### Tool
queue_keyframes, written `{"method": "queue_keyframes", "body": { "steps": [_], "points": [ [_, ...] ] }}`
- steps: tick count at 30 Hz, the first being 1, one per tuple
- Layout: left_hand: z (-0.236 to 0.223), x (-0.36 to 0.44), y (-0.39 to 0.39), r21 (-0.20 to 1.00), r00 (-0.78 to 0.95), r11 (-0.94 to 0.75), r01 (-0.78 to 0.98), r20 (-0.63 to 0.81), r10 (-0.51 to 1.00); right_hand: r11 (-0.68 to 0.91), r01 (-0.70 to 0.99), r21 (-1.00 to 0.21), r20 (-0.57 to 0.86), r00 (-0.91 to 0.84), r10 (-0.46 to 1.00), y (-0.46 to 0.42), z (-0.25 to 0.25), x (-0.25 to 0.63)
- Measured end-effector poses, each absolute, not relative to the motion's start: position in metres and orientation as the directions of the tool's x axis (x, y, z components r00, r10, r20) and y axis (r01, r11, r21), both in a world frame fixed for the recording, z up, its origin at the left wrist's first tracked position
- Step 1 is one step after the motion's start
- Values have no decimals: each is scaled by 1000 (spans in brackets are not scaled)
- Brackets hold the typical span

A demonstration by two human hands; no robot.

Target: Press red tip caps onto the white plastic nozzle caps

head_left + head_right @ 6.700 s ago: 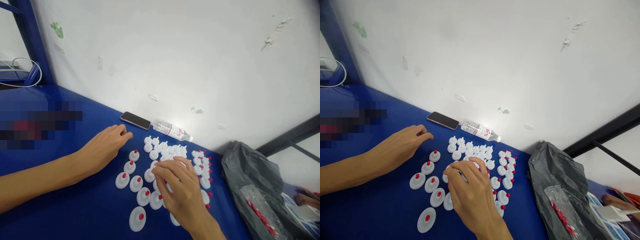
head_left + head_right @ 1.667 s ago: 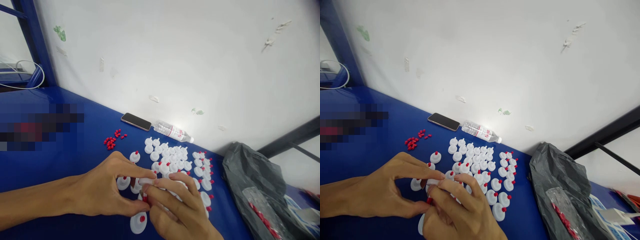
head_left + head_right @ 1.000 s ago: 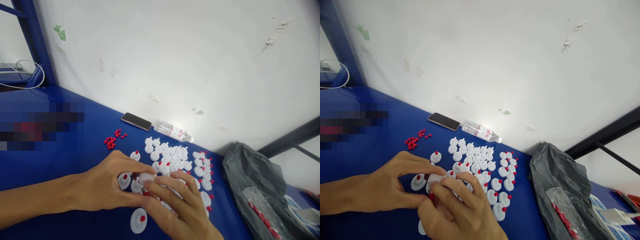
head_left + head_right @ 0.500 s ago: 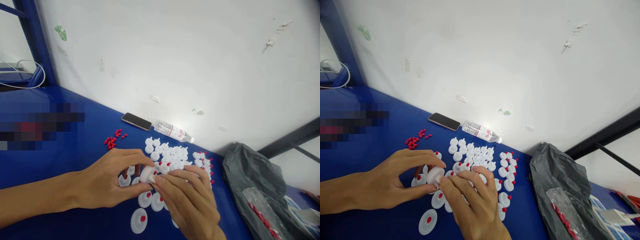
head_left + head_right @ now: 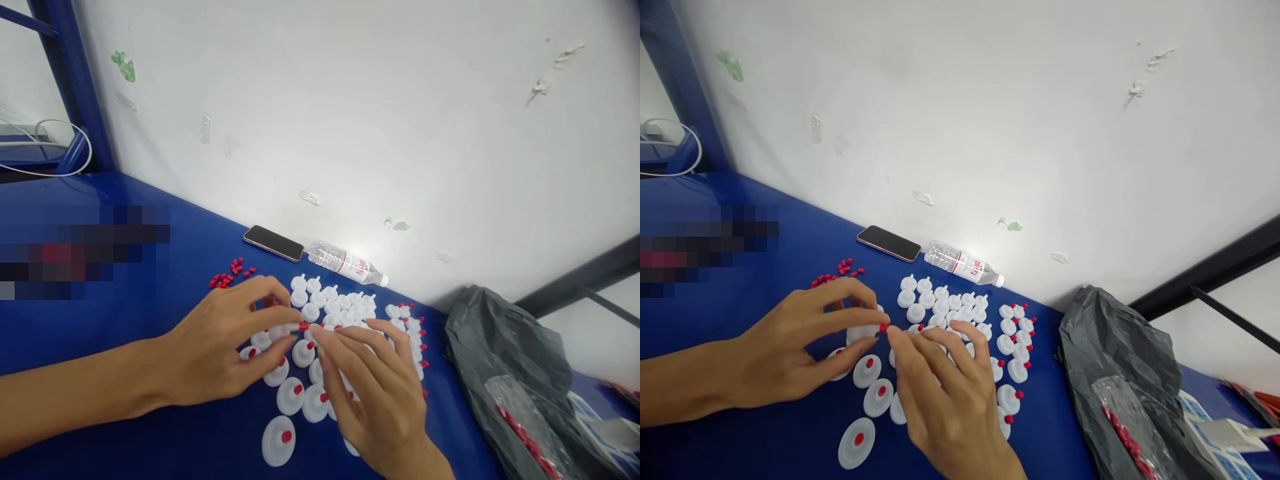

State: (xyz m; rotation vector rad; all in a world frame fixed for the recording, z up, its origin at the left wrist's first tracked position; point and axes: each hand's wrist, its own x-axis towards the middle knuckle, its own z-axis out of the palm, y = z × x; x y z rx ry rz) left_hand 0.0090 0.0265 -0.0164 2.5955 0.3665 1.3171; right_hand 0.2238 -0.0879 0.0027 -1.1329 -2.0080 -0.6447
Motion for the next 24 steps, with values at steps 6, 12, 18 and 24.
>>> {"method": "queue_keyframes", "body": {
  "steps": [6, 12, 18, 24],
  "points": [
    [-15, 9, 53, 391, 493, -831, 395, 673, 551, 313, 950, -11, 719, -210, 663, -83, -9, 239],
    [-25, 8, 76, 539, 510, -671, 509, 439, 740, 185, 980, -71, 445, -134, 885, -79, -21, 253],
    [-31, 8, 80, 567, 545, -620, 542, 325, 773, 180, 965, -192, 323, -111, 940, -76, -24, 256],
    [-33, 11, 78, 545, 569, -620, 565, 287, 770, 131, 969, -210, 381, -42, 924, -76, -26, 255]
  ]
}}
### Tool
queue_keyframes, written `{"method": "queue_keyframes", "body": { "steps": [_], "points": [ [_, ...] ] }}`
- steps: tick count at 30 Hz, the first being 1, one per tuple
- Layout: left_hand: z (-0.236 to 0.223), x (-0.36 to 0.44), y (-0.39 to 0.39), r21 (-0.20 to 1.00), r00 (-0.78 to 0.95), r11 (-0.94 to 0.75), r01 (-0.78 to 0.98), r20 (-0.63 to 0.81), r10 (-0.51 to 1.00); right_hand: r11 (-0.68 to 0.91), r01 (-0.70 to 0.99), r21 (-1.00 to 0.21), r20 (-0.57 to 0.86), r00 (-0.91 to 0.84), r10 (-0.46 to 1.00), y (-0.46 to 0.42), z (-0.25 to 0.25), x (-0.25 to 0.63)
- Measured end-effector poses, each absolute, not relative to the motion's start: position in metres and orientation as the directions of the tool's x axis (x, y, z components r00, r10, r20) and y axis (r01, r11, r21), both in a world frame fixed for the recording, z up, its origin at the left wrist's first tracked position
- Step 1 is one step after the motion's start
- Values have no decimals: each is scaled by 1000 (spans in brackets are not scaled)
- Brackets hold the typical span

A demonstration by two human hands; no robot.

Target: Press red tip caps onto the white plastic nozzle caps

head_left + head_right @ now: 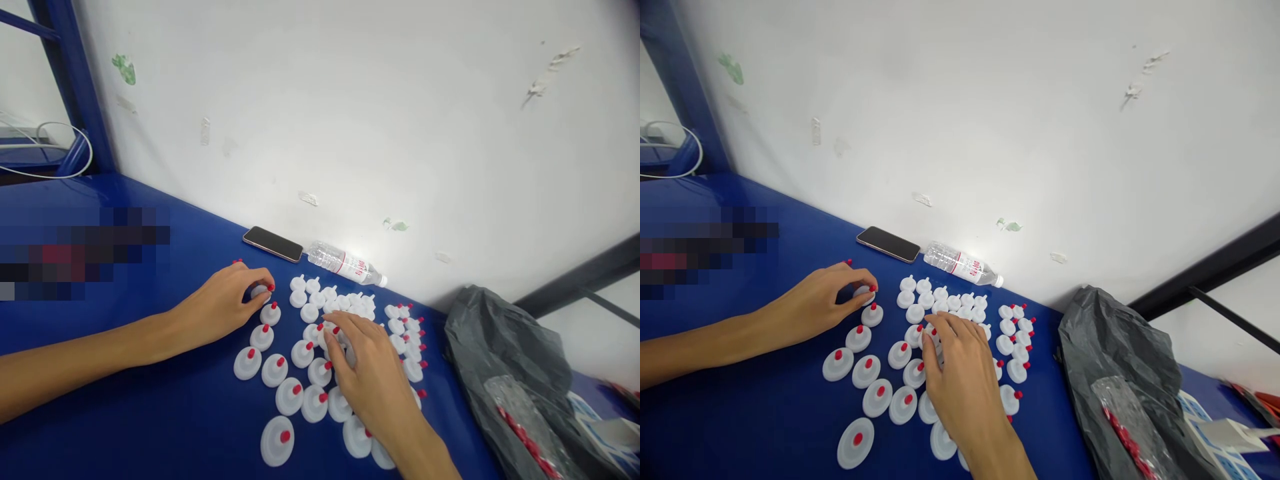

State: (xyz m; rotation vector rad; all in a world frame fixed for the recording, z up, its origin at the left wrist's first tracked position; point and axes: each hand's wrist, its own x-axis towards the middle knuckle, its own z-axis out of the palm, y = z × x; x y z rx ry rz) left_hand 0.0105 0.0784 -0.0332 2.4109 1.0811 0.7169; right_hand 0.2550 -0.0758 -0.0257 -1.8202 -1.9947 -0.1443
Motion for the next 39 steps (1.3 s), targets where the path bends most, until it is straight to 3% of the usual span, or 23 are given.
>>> {"method": "queue_keyframes", "body": {
  "steps": [10, 15, 19, 23, 31, 39],
  "points": [
    [-43, 11, 81, 448, 610, -689, 570, 331, 720, 128, 962, -242, 373, -30, 928, -77, -23, 255],
    [-31, 8, 82, 242, 615, -724, 646, 397, 681, 126, 969, -215, 404, -29, 914, -78, -23, 254],
    [-31, 4, 93, 5, 569, -624, 782, 405, 716, 119, 966, -229, 380, -24, 925, -78, -24, 255],
    [-37, 1, 100, -100, 559, -564, 820, 355, 749, 132, 965, -227, 366, -41, 930, -76, -25, 257],
    [-37, -1, 102, -127, 616, -605, 786, 250, 747, 160, 962, -222, 379, -66, 923, -76, -24, 259],
    [-37, -2, 105, -99, 652, -652, 752, 253, 714, 148, 952, -270, 360, -43, 932, -76, -18, 255]
  ]
}}
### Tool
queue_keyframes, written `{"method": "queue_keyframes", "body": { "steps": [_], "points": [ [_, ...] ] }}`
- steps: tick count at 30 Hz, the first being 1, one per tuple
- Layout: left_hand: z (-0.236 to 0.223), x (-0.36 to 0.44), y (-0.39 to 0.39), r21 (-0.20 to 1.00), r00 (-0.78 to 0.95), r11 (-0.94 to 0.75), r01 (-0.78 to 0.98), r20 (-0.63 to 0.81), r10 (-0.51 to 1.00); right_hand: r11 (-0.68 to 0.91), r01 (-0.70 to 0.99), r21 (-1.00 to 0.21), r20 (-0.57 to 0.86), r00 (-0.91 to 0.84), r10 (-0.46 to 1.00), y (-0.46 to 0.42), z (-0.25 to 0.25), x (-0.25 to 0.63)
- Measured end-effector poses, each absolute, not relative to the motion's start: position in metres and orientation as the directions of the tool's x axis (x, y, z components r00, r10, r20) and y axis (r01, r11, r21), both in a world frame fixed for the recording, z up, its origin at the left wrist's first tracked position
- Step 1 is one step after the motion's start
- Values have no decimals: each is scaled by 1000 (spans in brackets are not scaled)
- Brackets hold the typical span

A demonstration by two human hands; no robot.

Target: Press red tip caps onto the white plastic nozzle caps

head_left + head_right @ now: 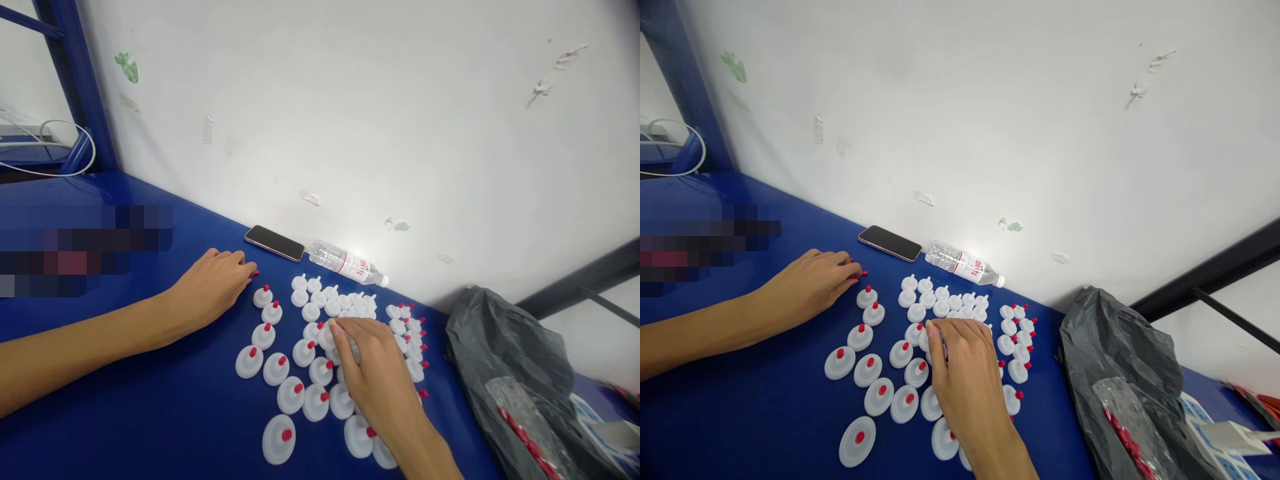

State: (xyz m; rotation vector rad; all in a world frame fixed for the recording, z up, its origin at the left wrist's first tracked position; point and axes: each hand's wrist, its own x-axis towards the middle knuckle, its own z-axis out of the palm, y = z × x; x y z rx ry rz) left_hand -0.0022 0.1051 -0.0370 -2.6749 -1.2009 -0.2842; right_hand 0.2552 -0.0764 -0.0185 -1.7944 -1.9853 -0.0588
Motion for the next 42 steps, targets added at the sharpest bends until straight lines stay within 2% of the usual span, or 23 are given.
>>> {"method": "queue_keyframes", "body": {
  "steps": [3, 11, 19, 27, 34, 42],
  "points": [
    [-35, -1, 103, -91, 654, -659, 747, 278, 703, 152, 947, -282, 365, -41, 930, -75, -18, 255],
    [-25, 2, 96, -49, 669, -695, 718, 325, 668, 141, 954, -263, 487, 6, 873, -76, -17, 255],
    [-29, 2, 94, -31, 690, -725, 688, 336, 641, 154, 954, -259, 384, -45, 922, -75, -19, 254],
    [-29, 3, 92, -13, 687, -726, 687, 337, 644, 128, 958, -258, 449, 1, 893, -76, -19, 254],
    [-30, 3, 91, -16, 696, -728, 685, 312, 647, 106, 963, -247, 274, -35, 961, -76, -20, 258],
    [-33, 3, 92, -14, 700, -732, 681, 304, 646, 119, 961, -251, 313, -36, 949, -77, -22, 258]
  ]
}}
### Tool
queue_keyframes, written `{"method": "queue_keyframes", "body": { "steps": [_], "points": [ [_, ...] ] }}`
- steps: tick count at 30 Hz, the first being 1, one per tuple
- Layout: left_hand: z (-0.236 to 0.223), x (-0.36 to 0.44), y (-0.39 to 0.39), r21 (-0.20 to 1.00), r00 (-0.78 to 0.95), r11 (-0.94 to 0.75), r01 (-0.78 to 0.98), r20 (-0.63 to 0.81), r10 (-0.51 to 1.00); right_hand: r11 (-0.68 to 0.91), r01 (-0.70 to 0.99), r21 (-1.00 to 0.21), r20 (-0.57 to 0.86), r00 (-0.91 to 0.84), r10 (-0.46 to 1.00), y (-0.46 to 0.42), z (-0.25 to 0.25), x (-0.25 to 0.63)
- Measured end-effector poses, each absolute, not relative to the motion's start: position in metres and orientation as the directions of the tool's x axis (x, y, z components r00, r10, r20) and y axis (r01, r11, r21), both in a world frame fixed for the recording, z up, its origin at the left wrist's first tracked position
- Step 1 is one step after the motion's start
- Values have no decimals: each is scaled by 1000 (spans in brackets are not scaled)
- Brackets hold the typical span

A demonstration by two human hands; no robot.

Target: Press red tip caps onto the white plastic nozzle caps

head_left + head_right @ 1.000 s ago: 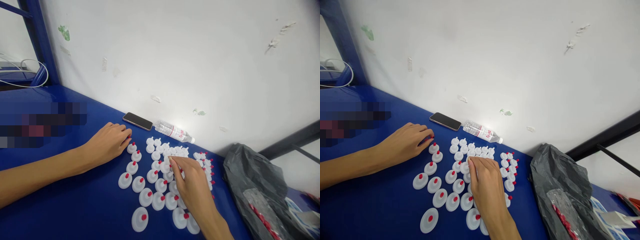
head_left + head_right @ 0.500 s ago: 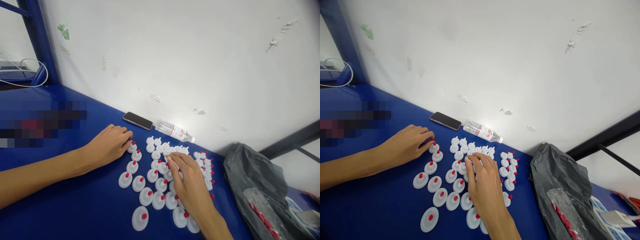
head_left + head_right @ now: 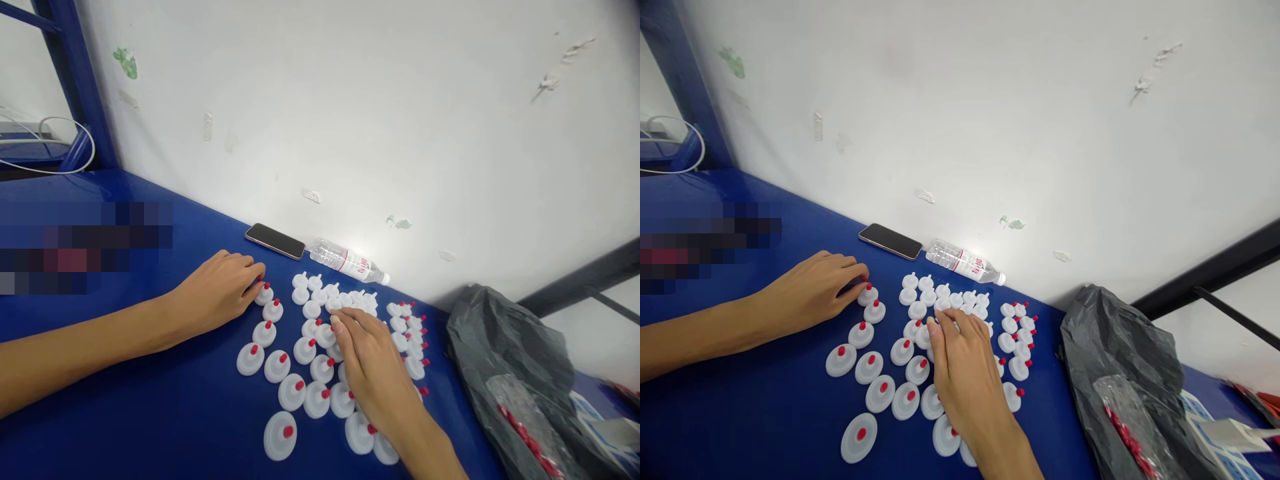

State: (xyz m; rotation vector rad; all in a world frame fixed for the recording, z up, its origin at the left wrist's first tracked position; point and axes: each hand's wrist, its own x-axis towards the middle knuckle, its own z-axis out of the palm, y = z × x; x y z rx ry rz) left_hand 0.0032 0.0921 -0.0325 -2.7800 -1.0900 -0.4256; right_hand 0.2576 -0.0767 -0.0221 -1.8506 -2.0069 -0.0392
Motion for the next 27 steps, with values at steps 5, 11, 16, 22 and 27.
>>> {"method": "queue_keyframes", "body": {
  "steps": [5, 11, 16, 22, 27],
  "points": [
    [-33, 3, 92, -11, 699, -732, 681, 309, 645, 143, 951, -275, 268, -67, 961, -76, -18, 256],
    [-34, 3, 92, -4, 699, -735, 678, 310, 644, 125, 949, -289, 238, -55, 970, -77, -15, 254],
    [-34, 3, 92, 1, 701, -738, 674, 313, 641, 151, 952, -265, 348, -51, 936, -77, -19, 253],
    [-32, 4, 91, 9, 695, -738, 675, 328, 640, 169, 971, -170, 566, -44, 823, -76, -15, 257],
    [-30, 3, 89, 14, 695, -743, 669, 344, 631, 200, 963, -182, 597, -54, 800, -76, -15, 263]
  ]
}}
